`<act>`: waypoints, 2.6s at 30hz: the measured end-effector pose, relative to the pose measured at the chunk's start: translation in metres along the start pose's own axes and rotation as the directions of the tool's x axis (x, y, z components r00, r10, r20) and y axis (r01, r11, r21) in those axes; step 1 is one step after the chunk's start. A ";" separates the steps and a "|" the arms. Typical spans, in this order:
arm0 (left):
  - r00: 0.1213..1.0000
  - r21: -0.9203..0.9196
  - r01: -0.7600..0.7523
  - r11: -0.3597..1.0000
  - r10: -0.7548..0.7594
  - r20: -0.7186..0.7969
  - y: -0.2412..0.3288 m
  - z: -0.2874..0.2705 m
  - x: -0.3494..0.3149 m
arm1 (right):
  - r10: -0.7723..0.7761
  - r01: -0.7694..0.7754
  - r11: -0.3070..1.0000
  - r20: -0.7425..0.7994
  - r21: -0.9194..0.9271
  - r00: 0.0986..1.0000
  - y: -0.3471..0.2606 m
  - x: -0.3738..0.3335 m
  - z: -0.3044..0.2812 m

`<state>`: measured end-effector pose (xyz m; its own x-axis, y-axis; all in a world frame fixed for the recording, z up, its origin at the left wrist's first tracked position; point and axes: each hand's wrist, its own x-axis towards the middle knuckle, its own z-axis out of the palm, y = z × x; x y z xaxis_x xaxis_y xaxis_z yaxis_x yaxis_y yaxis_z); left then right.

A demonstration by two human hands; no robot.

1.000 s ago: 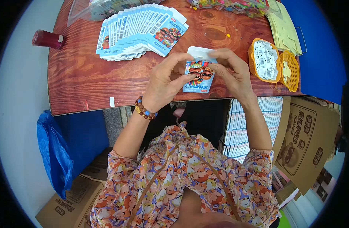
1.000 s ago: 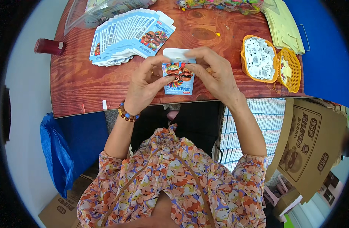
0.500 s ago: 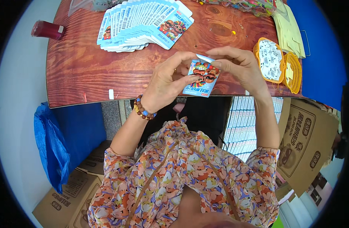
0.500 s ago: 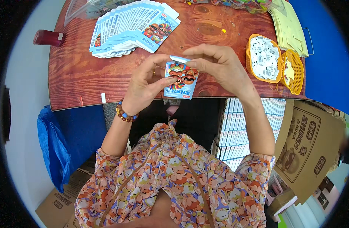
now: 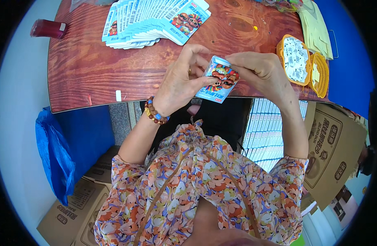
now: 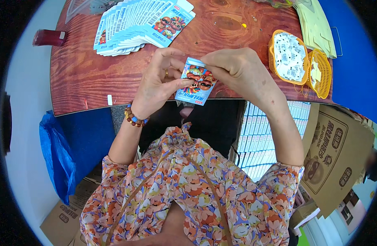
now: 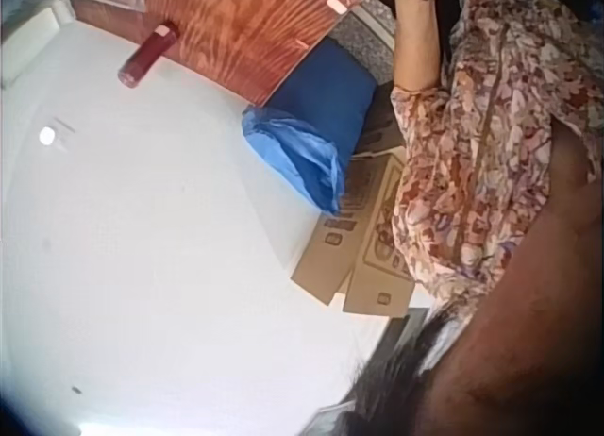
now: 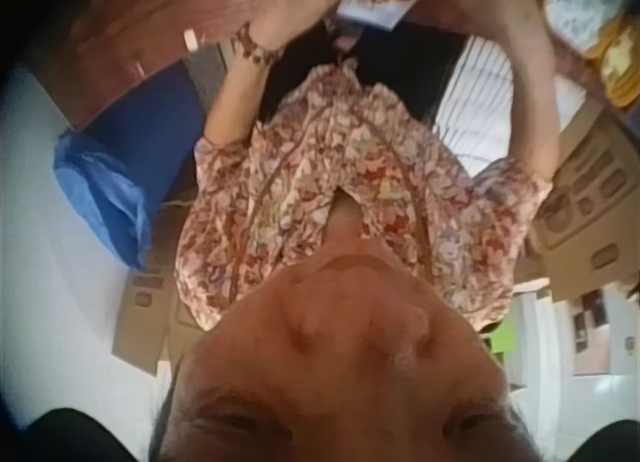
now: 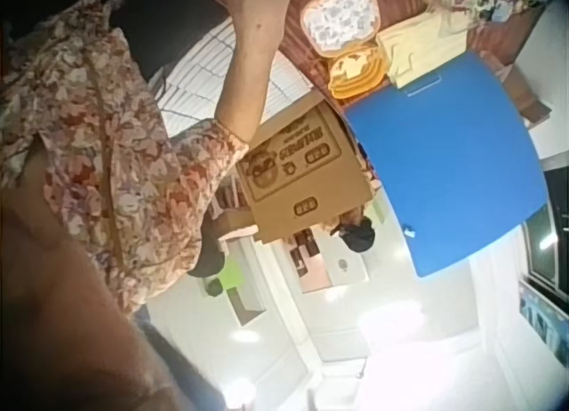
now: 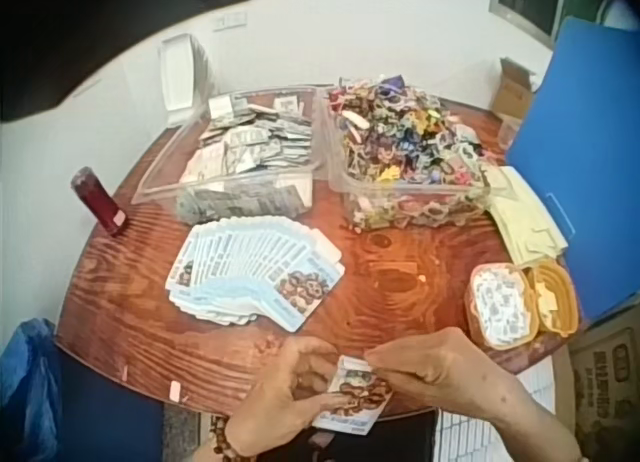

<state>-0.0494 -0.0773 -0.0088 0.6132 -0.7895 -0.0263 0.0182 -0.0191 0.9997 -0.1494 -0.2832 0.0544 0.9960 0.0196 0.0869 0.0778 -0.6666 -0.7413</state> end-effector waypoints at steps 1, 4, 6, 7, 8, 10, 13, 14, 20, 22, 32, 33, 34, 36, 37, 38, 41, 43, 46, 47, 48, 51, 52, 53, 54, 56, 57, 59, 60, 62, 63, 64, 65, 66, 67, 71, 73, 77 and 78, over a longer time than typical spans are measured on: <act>1.000 0.001 0.006 1.000 -0.006 -0.001 0.000 0.000 0.000 | -0.023 0.024 0.999 0.031 -0.037 0.999 -0.001 -0.001 0.000; 0.999 -0.009 0.023 1.000 -0.022 0.036 0.001 0.002 -0.001 | -0.067 0.072 0.994 0.058 -0.087 0.996 0.000 -0.006 -0.002; 0.999 -0.069 0.016 0.998 -0.013 0.040 0.000 0.004 -0.001 | -0.100 0.105 0.990 0.055 -0.096 0.993 0.002 -0.007 -0.001; 0.999 -0.068 0.019 0.998 -0.016 0.040 0.000 0.005 -0.002 | -0.130 0.131 0.987 0.022 -0.091 0.991 0.003 -0.008 0.001; 0.999 -0.069 0.006 0.998 -0.004 0.036 0.000 0.006 -0.002 | -0.158 0.157 0.984 -0.011 -0.089 0.987 0.004 -0.010 0.001; 0.999 -0.071 -0.006 0.997 0.008 0.032 0.000 0.007 -0.001 | -0.143 0.141 0.987 -0.013 -0.083 0.990 0.005 -0.014 0.002; 0.999 -0.120 -0.025 0.992 0.029 0.037 -0.004 0.009 -0.002 | -0.113 0.111 0.991 -0.024 -0.077 0.993 0.007 -0.021 0.009; 0.999 -0.109 -0.024 0.994 0.028 0.034 -0.002 0.009 -0.002 | -0.106 0.103 0.992 -0.029 -0.073 0.994 0.008 -0.022 0.010; 0.994 0.013 -0.100 0.995 0.099 0.055 0.005 0.011 0.000 | -0.016 0.016 0.996 -0.010 0.092 1.000 0.018 -0.026 0.005; 0.995 0.004 -0.090 0.996 0.089 0.049 0.005 0.011 -0.001 | -0.028 0.029 0.997 -0.018 0.073 0.999 0.019 -0.026 0.008; 0.976 0.164 -0.195 0.967 0.175 0.129 -0.001 0.007 0.002 | -0.020 0.022 0.999 -0.042 0.045 0.999 0.017 -0.023 0.005; 0.974 0.179 -0.204 0.963 0.182 0.132 -0.002 0.007 0.003 | -0.017 0.019 0.999 -0.042 0.045 0.999 0.016 -0.022 0.004; 0.974 0.177 -0.203 0.963 0.181 0.133 -0.002 0.007 0.003 | 0.009 -0.006 0.998 -0.036 0.069 0.999 0.015 -0.020 0.004; 0.985 0.074 -0.135 0.988 0.125 0.121 -0.003 0.008 0.001 | 0.030 -0.028 0.995 -0.026 0.097 0.999 0.016 -0.020 0.005; 0.985 0.076 -0.133 0.988 0.124 0.119 -0.003 0.008 0.001 | 0.050 -0.046 0.992 -0.030 0.115 0.998 0.017 -0.022 0.006; 0.986 0.077 -0.123 0.989 0.113 0.121 -0.002 0.009 0.000 | 0.070 -0.065 0.989 -0.034 0.133 0.997 0.017 -0.023 0.007; 0.988 0.087 -0.100 0.991 0.089 0.124 -0.001 0.009 0.000 | 0.028 -0.021 0.995 -0.076 0.093 0.997 0.017 -0.025 0.011; 0.989 0.095 -0.087 0.992 0.075 0.128 -0.002 0.008 0.000 | -0.004 0.007 0.999 -0.080 0.048 0.997 0.018 -0.025 0.013; 0.983 0.196 -0.139 0.971 0.110 0.148 -0.002 0.005 0.002 | -0.084 0.079 0.995 -0.081 -0.063 0.993 0.016 -0.024 0.012; 0.984 0.182 -0.129 0.975 0.104 0.142 0.000 0.006 0.002 | -0.132 0.122 0.984 -0.074 -0.128 0.988 0.015 -0.024 0.012; 0.986 0.167 -0.119 0.979 0.097 0.135 0.000 0.007 0.002 | -0.131 0.121 0.985 -0.073 -0.126 0.989 0.016 -0.025 0.012; 0.990 0.091 -0.097 0.991 0.087 0.108 -0.004 0.009 0.001 | -0.138 0.131 0.982 -0.044 -0.135 0.989 0.017 -0.025 0.012; 0.991 0.092 -0.095 0.991 0.085 0.105 -0.005 0.010 0.000 | -0.134 0.126 0.985 -0.062 -0.122 0.989 0.015 -0.026 0.013; 0.995 0.037 -0.078 0.996 0.075 0.072 -0.006 0.012 -0.001 | -0.126 0.117 0.987 -0.081 -0.110 0.989 0.013 -0.027 0.014; 0.997 -0.017 -0.063 0.998 0.064 0.039 -0.007 0.013 -0.001 | -0.124 0.115 0.987 -0.081 -0.109 0.989 0.011 -0.029 0.017; 0.996 0.038 -0.059 0.998 0.056 0.062 -0.007 0.012 0.000 | -0.138 0.111 0.949 -0.072 -0.296 0.988 0.010 -0.033 0.024; 0.995 0.093 -0.058 0.994 0.050 0.083 -0.007 0.011 0.001 | -0.130 0.101 0.949 -0.076 -0.298 0.989 0.014 -0.034 0.025; 0.992 0.085 -0.085 0.993 0.077 0.098 -0.012 0.010 0.002 | -0.124 0.108 0.975 -0.071 -0.192 0.990 0.025 -0.034 0.025; 0.989 0.080 -0.112 0.990 0.104 0.104 -0.015 0.011 0.003 | -0.119 0.102 0.975 -0.076 -0.198 0.990 0.026 -0.036 0.027; 0.990 0.065 -0.132 0.989 0.128 0.061 -0.018 0.015 0.003 | 0.171 -0.115 0.949 -0.173 0.292 0.970 0.029 -0.041 0.027; 0.989 0.055 -0.148 0.987 0.147 0.011 -0.017 0.018 0.003 | 0.319 -0.198 0.819 -0.140 0.539 0.937 0.026 -0.045 0.027; 0.988 0.052 -0.155 0.987 0.154 0.013 -0.017 0.021 0.005 | 0.317 -0.196 0.823 -0.145 0.534 0.937 0.028 -0.047 0.025; 0.996 -0.015 -0.090 0.996 0.090 0.012 -0.016 0.022 0.003 | 0.239 -0.150 0.904 -0.180 0.401 0.954 0.029 -0.050 0.027; 1.000 -0.082 -0.023 0.996 0.024 0.019 -0.015 0.024 0.002 | 0.158 -0.103 0.961 -0.204 0.257 0.966 0.030 -0.054 0.029; 0.999 -0.083 -0.021 0.996 0.024 0.035 -0.012 0.026 0.001 | 0.203 -0.139 0.955 -0.234 0.264 0.951 0.029 -0.056 0.032; 0.984 0.157 -0.140 0.978 0.120 0.130 -0.012 0.025 0.000 | -0.039 0.060 0.996 -0.297 0.061 0.954 0.034 -0.061 0.033; 0.973 0.365 -0.224 0.904 0.184 0.143 -0.018 0.022 -0.005 | -0.056 0.086 0.994 -0.344 0.071 0.937 0.036 -0.059 0.046; 0.999 0.165 -0.037 0.986 0.031 0.043 -0.020 0.024 -0.023 | 0.092 0.086 0.933 -0.460 0.351 0.883 0.031 -0.072 0.070; 0.999 0.098 0.031 0.995 -0.033 0.015 -0.015 0.025 -0.024 | 0.355 -0.042 0.781 -0.388 0.623 0.851 0.017 -0.080 0.075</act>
<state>-0.0845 -0.0732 -0.0231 0.6007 -0.7973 -0.0591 -0.0398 -0.1037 0.9938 -0.2243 -0.2402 -0.0150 0.8583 -0.5085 0.0690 0.0464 -0.0571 -0.9973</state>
